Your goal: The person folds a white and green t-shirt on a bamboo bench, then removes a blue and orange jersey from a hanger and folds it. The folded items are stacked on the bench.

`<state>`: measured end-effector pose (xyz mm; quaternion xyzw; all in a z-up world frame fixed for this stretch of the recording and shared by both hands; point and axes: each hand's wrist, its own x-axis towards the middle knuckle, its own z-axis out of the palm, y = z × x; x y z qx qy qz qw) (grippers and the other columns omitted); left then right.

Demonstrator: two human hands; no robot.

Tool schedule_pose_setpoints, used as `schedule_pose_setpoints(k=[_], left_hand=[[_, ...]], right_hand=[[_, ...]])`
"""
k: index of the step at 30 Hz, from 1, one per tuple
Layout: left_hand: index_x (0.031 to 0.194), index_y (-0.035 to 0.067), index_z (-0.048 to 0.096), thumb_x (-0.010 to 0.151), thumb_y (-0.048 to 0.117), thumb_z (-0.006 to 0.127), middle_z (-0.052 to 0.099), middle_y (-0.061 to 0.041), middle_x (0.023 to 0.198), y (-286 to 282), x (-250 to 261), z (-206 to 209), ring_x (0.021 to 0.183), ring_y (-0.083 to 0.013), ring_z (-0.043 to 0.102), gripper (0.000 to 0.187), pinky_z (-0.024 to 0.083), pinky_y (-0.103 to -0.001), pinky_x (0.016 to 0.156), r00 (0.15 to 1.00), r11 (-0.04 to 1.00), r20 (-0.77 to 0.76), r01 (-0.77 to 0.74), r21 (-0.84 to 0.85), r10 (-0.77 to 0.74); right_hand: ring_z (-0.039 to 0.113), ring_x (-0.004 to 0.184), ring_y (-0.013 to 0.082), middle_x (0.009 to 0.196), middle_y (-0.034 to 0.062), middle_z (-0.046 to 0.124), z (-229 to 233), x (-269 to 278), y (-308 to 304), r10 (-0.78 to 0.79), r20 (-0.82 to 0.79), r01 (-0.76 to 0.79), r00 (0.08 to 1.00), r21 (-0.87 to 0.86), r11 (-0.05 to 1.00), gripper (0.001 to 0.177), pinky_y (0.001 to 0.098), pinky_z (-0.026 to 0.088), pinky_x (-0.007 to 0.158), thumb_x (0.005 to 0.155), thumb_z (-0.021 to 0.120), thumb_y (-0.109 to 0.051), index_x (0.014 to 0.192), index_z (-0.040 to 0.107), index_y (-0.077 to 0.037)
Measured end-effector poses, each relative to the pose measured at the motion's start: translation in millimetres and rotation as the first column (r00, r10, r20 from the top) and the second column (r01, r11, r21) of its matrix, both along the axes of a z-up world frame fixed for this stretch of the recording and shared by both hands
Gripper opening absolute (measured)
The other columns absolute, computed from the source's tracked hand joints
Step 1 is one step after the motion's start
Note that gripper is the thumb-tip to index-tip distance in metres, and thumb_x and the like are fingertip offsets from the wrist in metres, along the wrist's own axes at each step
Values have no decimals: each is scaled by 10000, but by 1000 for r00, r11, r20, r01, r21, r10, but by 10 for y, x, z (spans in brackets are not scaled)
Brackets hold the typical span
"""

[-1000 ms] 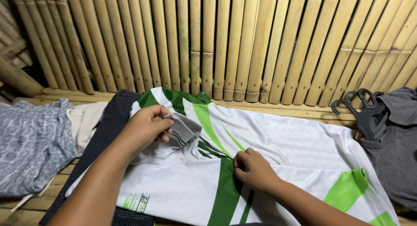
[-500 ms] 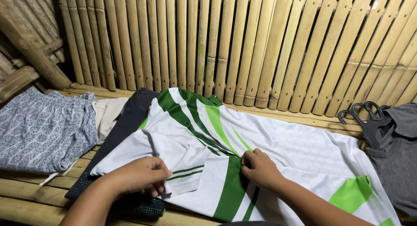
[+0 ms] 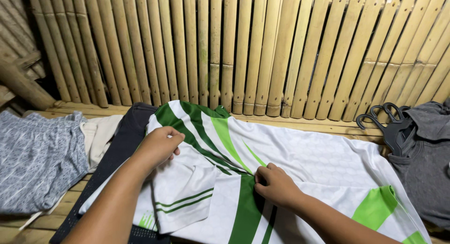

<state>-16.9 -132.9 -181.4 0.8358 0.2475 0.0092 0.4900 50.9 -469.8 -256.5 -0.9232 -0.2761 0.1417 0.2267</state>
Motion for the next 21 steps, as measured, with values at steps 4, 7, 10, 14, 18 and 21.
schedule_pose_setpoints(k=[4,7,10,14,18,21], left_hand=[[937,66,767,832,318,707,764,-81,855,11,500,-146,808,-192,722,280,545,-341,764,972,950,225,-9,311,-64],[984,112,793,852,356,688,731,-103,1152,135,891,-91,1129,-324,642,296,515,-455,958,981,813,193,-95,574,-21],[1202,157,706,835,365,696,631,-94,1332,319,1188,21,1325,-318,490,421,350,-572,1095,993,795,77,-119,595,92],[1400,137,534,865,454,701,511,-136,1445,397,1487,8,1402,-370,365,644,237,-600,1123,976,820,-115,-88,566,184],[1421,171,508,870,396,700,525,-118,1428,401,1689,-89,1421,-363,351,625,137,-612,1153,938,843,-237,-94,530,253],[1305,189,626,882,279,696,629,-88,1325,462,1722,-56,1322,-334,507,438,192,-604,1182,942,863,-162,-188,468,294]], right_hand=[[704,825,265,895,113,719,-9,279,-27,-45,-158,69,986,144,987,211,386,550,786,883,655,-298,949,684,-99],[703,834,260,951,124,713,-16,561,-76,-87,-15,88,996,190,978,245,378,555,788,875,684,-307,957,702,-77],[680,910,290,1098,144,665,-19,918,-126,-181,64,170,981,148,974,283,388,542,843,870,704,-312,1053,698,-96],[613,1074,347,1326,163,532,-46,1315,-207,-141,132,121,981,148,982,446,427,516,903,839,712,-248,1261,617,-142],[575,1159,385,1420,178,469,-138,1497,-139,-171,156,155,973,109,982,668,448,489,942,824,735,-249,1425,461,-151],[625,1124,375,1286,203,580,-138,1558,-102,-314,101,313,944,28,949,583,426,514,960,856,696,-211,1419,550,-166]])
